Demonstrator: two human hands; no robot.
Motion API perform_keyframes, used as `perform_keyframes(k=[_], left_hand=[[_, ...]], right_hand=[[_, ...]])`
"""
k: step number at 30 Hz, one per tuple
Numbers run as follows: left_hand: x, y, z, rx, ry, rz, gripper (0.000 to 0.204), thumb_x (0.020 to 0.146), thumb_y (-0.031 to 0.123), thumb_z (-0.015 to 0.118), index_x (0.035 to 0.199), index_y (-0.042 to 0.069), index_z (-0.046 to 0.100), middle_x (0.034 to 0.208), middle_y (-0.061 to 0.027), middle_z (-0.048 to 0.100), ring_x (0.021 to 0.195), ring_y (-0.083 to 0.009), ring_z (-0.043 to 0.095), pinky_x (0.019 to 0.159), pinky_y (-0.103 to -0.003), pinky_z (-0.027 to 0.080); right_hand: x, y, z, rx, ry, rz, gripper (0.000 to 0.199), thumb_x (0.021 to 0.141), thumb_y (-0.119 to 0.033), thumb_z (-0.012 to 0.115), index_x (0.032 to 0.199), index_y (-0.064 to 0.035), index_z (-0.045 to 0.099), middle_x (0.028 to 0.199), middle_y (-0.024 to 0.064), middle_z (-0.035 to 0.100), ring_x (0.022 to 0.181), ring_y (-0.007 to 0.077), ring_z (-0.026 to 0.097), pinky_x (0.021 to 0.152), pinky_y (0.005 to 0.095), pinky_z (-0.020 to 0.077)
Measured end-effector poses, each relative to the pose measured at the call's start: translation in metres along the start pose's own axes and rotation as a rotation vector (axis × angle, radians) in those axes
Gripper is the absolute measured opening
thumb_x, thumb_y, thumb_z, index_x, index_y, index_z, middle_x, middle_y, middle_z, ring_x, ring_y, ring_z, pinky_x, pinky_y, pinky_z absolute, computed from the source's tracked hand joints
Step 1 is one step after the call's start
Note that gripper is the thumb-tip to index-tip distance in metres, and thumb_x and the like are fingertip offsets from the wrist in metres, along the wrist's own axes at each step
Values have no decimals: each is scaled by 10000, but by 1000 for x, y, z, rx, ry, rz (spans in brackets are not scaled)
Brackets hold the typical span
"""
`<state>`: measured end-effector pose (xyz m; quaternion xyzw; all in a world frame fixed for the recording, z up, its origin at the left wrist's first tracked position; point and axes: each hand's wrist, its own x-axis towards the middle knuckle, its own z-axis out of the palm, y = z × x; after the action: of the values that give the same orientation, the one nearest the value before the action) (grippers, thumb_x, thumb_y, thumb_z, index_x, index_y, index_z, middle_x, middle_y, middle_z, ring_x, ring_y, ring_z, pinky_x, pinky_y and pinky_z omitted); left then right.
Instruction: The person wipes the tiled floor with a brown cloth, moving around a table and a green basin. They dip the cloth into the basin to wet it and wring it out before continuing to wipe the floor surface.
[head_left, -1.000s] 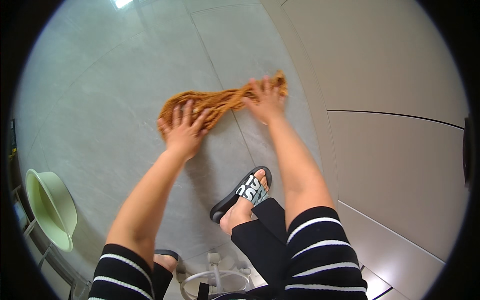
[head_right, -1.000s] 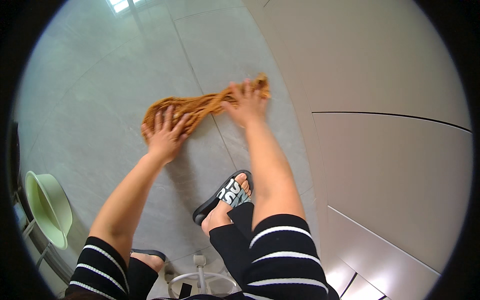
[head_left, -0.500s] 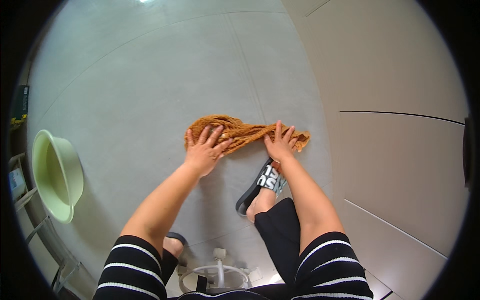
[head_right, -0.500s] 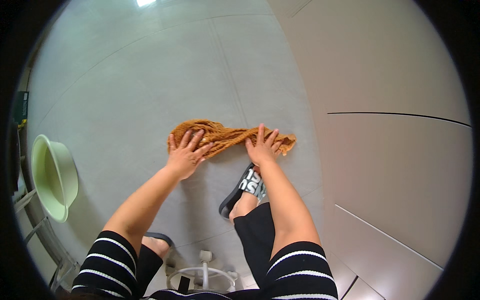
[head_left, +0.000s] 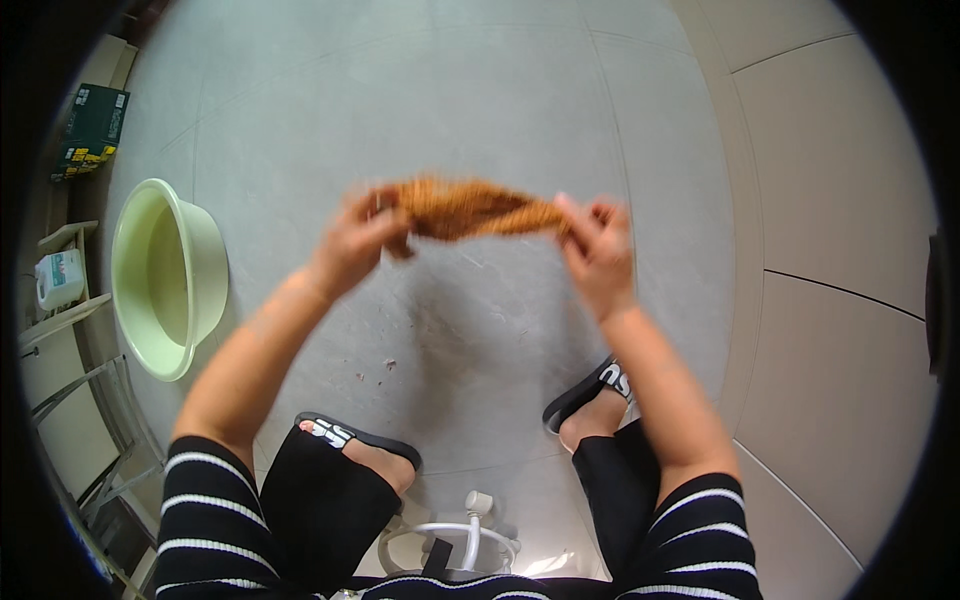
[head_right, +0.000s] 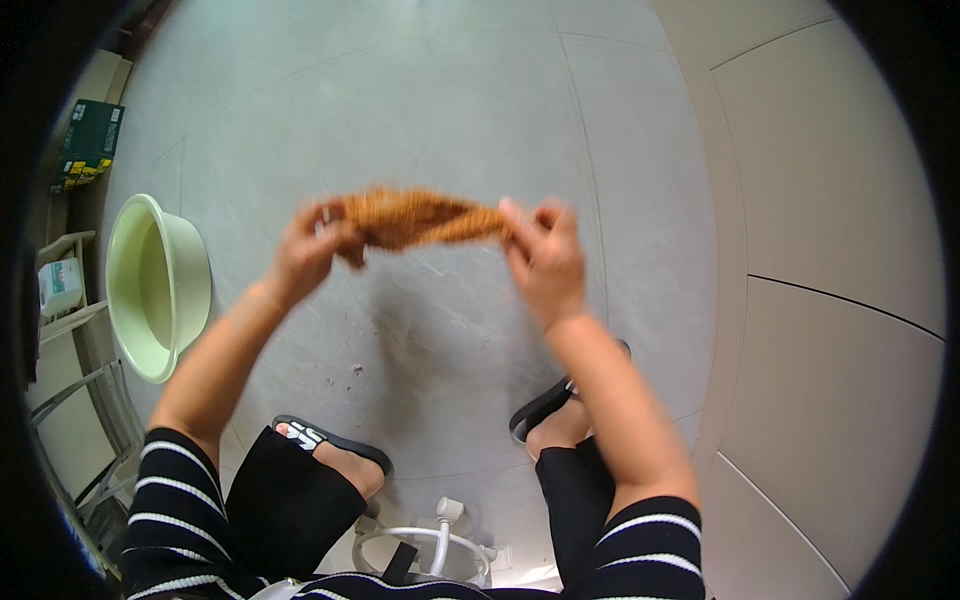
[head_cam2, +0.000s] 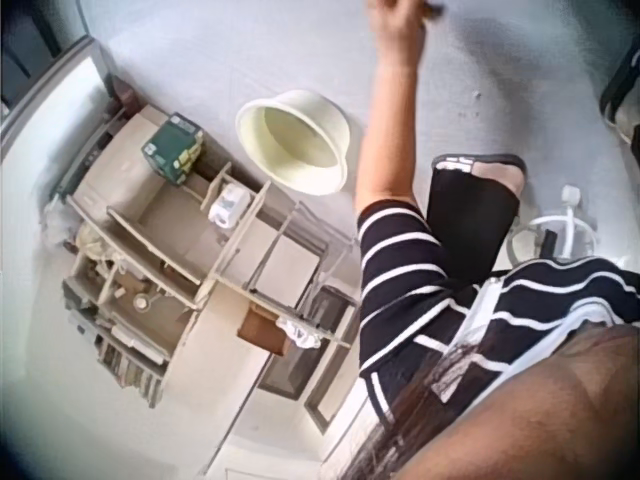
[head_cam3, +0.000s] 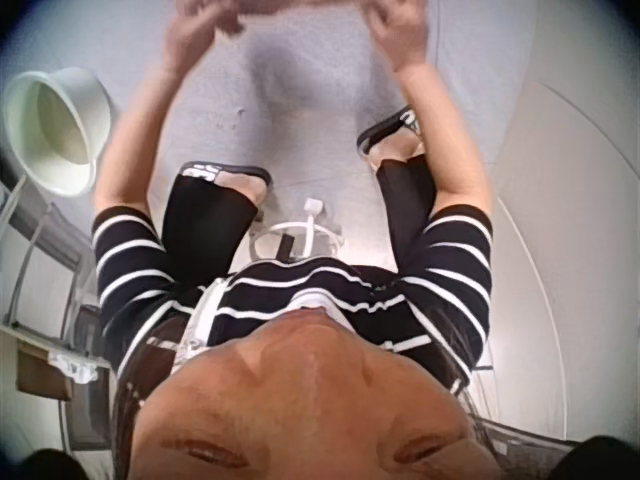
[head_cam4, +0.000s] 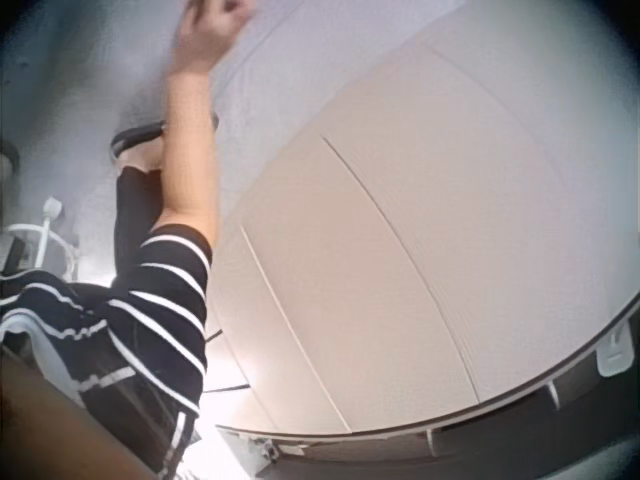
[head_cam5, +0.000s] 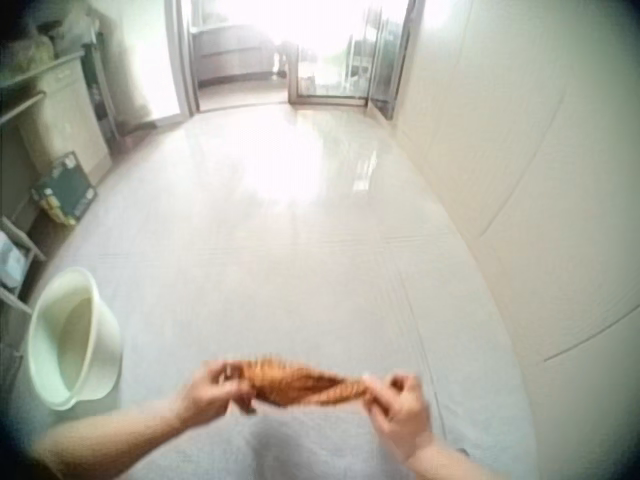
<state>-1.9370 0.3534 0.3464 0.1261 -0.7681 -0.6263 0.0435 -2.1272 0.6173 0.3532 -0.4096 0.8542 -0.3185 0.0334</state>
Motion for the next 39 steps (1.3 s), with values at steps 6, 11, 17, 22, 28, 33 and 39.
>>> perform_keyframes(k=[6,11,17,22,28,33,39], left_hand=[[241,-6,26,954,23,155,701,905,125,594,1510,296,283,1149,-135,551,1087,-325,530,898,-428,482],[352,9,95,1099,140,-121,582,926,483,568,1454,302,404,1071,-126,559,1003,-308,584,818,-438,495],[349,23,123,1021,177,160,532,797,324,709,1303,231,577,900,-81,547,767,-287,587,664,-422,474],[271,72,132,1045,-204,303,502,789,241,686,1282,206,604,807,-44,487,730,-226,545,632,-372,441],[353,140,85,727,-517,128,291,831,300,665,1100,190,653,846,-77,587,693,-282,635,538,-403,524],[635,155,2,1101,254,369,230,849,306,652,1072,248,658,853,-76,603,669,-299,621,554,-418,518],[818,192,28,1141,399,-197,449,933,398,589,1350,236,548,1172,-158,554,1033,-351,582,873,-409,502]], right_hand=[[188,166,-34,-450,11,-126,424,866,-288,687,1275,-370,608,1135,67,494,961,264,571,766,393,529],[225,266,-38,-540,-4,63,395,874,-260,668,1239,-406,633,1058,69,517,888,277,579,731,403,518],[209,286,-102,-343,-97,-97,574,751,-27,682,1226,-348,653,1016,81,508,841,278,587,672,397,519],[162,273,-173,-108,-477,-277,475,820,-89,600,1261,-264,637,1035,96,549,817,262,621,664,355,533],[294,261,-224,352,-844,138,415,820,-64,621,1201,-227,657,1039,120,539,891,266,624,679,351,532],[546,370,-245,-173,-20,-303,496,833,59,598,1147,-316,673,1071,95,567,889,268,633,615,366,562],[716,419,-233,-501,-301,250,405,970,-345,542,1371,-295,532,1402,119,404,1298,278,437,1069,417,400]])
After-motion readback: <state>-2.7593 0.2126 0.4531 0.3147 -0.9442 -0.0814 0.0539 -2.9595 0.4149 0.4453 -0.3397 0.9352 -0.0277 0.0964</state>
